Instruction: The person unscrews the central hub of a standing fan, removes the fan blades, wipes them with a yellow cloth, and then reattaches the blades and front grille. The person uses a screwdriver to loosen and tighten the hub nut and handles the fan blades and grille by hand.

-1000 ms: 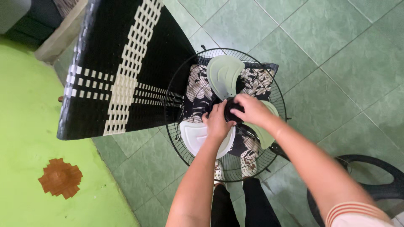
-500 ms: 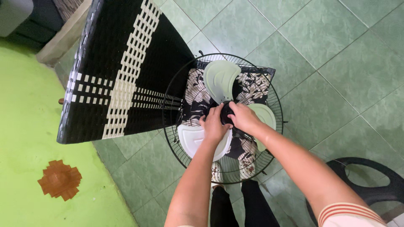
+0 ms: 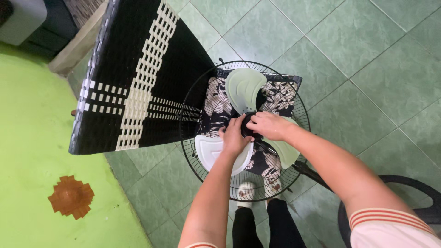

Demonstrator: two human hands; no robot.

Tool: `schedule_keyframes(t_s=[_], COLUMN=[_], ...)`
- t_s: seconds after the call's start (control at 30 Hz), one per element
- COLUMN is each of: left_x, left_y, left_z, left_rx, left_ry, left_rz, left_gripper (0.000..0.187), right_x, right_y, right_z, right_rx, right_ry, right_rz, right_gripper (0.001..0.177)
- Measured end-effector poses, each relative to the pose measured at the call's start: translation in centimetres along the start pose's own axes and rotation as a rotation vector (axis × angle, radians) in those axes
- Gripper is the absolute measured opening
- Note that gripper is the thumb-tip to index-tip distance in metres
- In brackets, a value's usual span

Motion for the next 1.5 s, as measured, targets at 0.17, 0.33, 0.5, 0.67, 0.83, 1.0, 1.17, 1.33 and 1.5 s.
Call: schedule_keyframes(t_s=[0.17,0.33,0.5,0.67,0.83,1.0,1.17,1.33,1.5], left_x=[0.1,0.4,1.2,2.0,4.0,6.2,4.5,1.0,-4.2], left_y=[0.6,2.3,5.5,12.0,22.0,32.5,41.6,49.1,55.5], left_z=[0.0,-1.1,-4.0,-7.3,-11.9,-18.0,-25.7,-34.6,-44.5], left_rx=[-0.013,0.010,-0.140,-0.349,-0.578,-0.890,-1.050,-1.153,-1.292], left_ry=[-0.009,-0.039,0.039,0.097,0.095,0.079,-0.071,-0.281,-0.431], left_rz=[0.089,0.341,0.315,0.108,-0.085,-0.307,-0.418,-0.485,-0.508], left_gripper=[0.103,0.109,0.104,0.097,0.089,0.075,0.070,0.067,0.061], right_x=[-0.1,0.1,2.0,5.4,13.3,19.8,22.7,22.9,21.5], right_y=[-0.4,-2.2,-4.8,-6.9,-11.8,-18.0,-24.0,-31.0,-39.5], right_z=[-0.9,-4.6,-11.5,-18.8,-25.8,-33.3,-42.0,-51.8,-61.8], right_rx=[-0.278,-0.582,-0.705,-1.044,-1.099,-1.110,-0.968,-0.987,-1.061], right_ry=[0.062,0.282,0.584,0.691,0.983,1.227,1.517,1.707,1.817], right_rz=[0.065,0.200,0.378,0.584,0.514,0.442,0.525,0.518,0.395], right_gripper=[0.026,0.060,0.071,0.064,0.055,0.043,0.036,0.031,0.027])
Point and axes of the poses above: each hand's wrist, its own z-axis towards the middle knuckle, its own x-axis out of the back of the hand, y = z × x, the point moved 6 cm from there along z, towards the middle knuckle, and after that the axes turned 5 degrees about -y, right-handed, at the moved point
